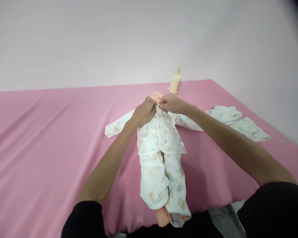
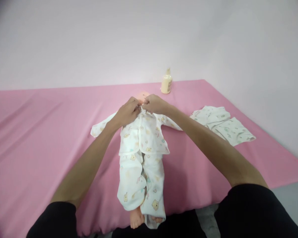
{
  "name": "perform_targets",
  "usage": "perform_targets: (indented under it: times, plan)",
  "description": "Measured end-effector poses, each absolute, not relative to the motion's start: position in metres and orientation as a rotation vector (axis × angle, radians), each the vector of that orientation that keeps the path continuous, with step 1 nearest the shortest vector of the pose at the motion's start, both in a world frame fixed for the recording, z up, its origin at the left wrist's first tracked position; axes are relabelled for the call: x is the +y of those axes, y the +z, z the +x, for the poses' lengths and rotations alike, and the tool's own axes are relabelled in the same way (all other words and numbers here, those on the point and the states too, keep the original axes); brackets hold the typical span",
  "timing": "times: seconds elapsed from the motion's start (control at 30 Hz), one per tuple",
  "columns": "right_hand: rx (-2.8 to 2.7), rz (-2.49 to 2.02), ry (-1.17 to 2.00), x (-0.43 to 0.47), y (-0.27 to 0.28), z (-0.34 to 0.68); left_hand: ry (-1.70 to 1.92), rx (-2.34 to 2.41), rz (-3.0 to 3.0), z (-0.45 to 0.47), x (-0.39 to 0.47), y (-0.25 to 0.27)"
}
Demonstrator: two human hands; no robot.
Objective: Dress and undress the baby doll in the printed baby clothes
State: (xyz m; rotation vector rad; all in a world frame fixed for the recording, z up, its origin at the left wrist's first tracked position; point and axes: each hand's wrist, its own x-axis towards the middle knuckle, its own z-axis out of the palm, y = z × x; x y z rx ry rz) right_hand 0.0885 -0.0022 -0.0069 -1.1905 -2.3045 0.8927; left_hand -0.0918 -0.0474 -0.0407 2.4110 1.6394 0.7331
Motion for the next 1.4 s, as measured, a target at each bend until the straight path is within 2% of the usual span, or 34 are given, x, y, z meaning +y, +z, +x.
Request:
perform_targets:
  times: [0.7,1.0,1.4]
  plan:
    - [-2.16,-1.297,0.727,-0.008,-0.018,0.089,0.778,1.63,2.286,-0.089,-0.053,-0.035]
    - [-1.848,-1.377,0.98,-0.023,-0.013,0.109,0.807,1.644,2.179,-0.1,-0.057,-0.024]
    - [-2.41,-1.458,0.26,-0.05,-0.007,0.075,0.702,1.602,2.289,-0.098,-0.062,-0.017]
